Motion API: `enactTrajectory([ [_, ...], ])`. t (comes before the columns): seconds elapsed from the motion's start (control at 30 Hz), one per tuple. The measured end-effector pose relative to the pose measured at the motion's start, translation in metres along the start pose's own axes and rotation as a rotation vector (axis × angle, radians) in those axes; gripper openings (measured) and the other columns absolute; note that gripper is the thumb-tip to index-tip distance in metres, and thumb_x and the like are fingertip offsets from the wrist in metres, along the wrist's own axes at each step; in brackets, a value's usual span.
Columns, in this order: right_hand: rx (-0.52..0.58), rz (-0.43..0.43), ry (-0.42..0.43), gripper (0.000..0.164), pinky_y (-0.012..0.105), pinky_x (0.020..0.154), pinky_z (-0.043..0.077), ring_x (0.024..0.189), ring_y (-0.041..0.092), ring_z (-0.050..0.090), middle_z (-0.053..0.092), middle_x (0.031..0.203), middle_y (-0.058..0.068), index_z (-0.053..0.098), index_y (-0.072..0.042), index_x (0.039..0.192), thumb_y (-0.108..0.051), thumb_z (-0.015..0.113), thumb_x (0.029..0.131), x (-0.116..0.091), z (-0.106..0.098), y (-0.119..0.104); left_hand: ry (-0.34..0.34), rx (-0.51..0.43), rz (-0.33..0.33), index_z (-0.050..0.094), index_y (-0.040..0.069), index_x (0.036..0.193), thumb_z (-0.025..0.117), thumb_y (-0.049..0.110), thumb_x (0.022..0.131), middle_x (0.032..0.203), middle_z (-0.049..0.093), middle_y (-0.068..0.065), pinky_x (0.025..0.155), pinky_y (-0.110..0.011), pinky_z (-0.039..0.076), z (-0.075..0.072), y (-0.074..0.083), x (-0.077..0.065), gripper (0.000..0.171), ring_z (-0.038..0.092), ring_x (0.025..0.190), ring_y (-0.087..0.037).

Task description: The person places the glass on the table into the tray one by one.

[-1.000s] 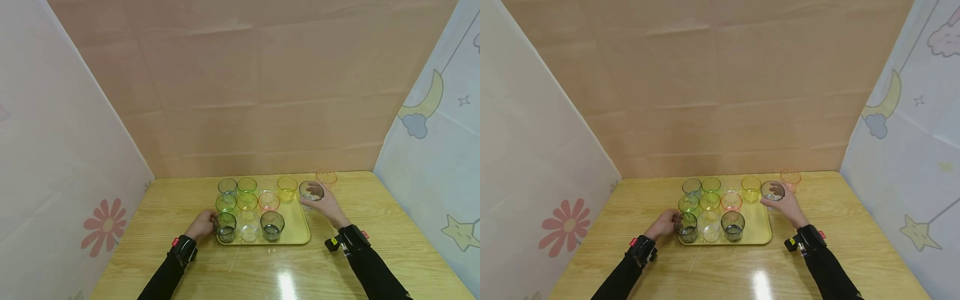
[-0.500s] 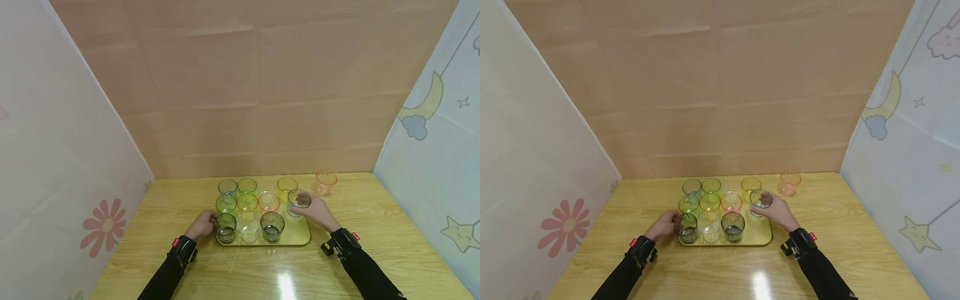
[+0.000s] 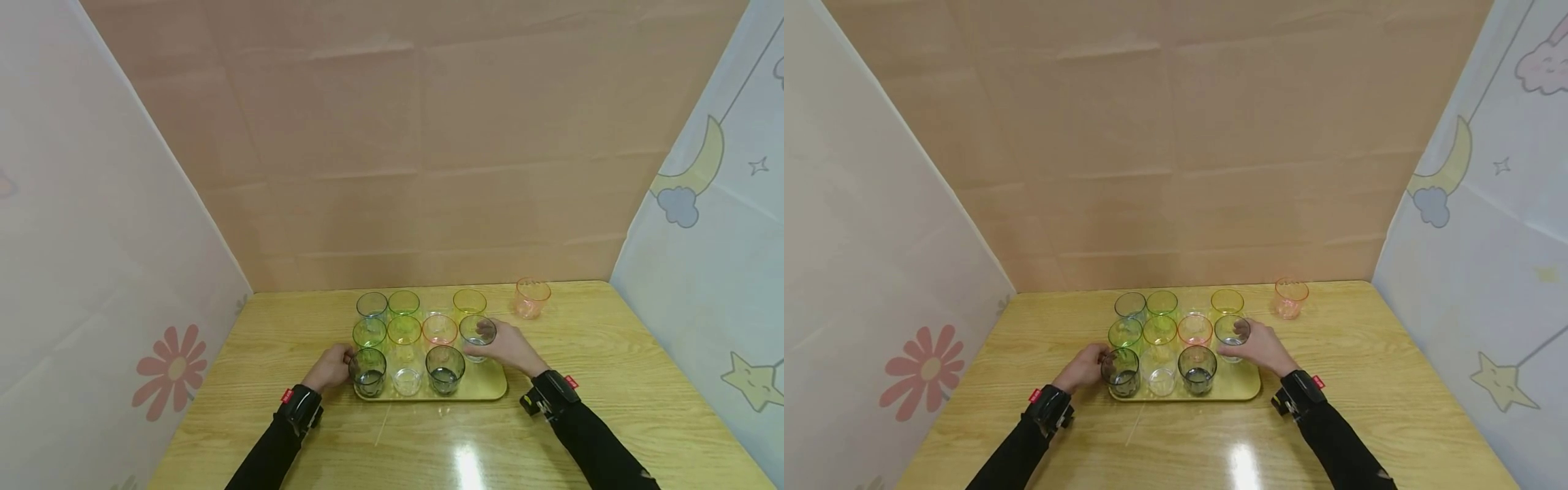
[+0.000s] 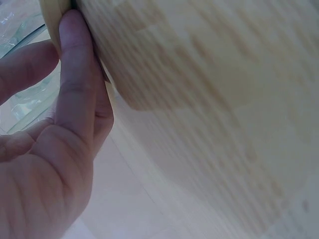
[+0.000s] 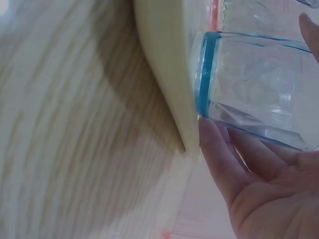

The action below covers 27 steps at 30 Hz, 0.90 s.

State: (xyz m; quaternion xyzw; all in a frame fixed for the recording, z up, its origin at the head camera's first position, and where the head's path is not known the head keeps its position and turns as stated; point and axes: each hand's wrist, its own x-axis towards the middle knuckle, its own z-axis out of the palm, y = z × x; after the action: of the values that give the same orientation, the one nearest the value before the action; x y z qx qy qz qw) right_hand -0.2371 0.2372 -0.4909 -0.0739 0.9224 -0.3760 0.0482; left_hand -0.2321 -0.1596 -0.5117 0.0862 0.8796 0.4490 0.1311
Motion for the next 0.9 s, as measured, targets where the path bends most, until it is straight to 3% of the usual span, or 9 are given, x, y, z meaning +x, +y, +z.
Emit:
enactTrajectory([
  [0.67, 0.0, 0.013, -0.02, 0.082, 0.04, 0.082, 0.055, 0.108, 0.033, 0.063, 0.065, 0.121, 0.019, 0.053, 0.002, 0.13, -0.052, 0.079, 0.074, 0.002, 0.0, 0.003, 0.009, 0.022, -0.005, 0.06, -0.006, 0.099, 0.051, -0.013, 0.085, 0.078, 0.052, -0.008, 0.061, -0.027, 0.043, -0.001, -0.001, 0.001, 0.018, 0.048, 0.072, -0.018],
  [0.9, 0.03, 0.001, -0.041, 0.097, 0.049, 0.095, 0.051, 0.121, 0.042, 0.055, 0.055, 0.134, 0.027, 0.039, 0.006, 0.143, -0.05, 0.08, 0.075, -0.004, -0.014, 0.003, 0.013, 0.026, -0.012, 0.061, -0.006, 0.099, 0.05, -0.015, 0.084, 0.079, 0.052, -0.008, 0.062, -0.027, 0.044, -0.001, 0.0, 0.002, 0.021, 0.049, 0.073, -0.018],
])
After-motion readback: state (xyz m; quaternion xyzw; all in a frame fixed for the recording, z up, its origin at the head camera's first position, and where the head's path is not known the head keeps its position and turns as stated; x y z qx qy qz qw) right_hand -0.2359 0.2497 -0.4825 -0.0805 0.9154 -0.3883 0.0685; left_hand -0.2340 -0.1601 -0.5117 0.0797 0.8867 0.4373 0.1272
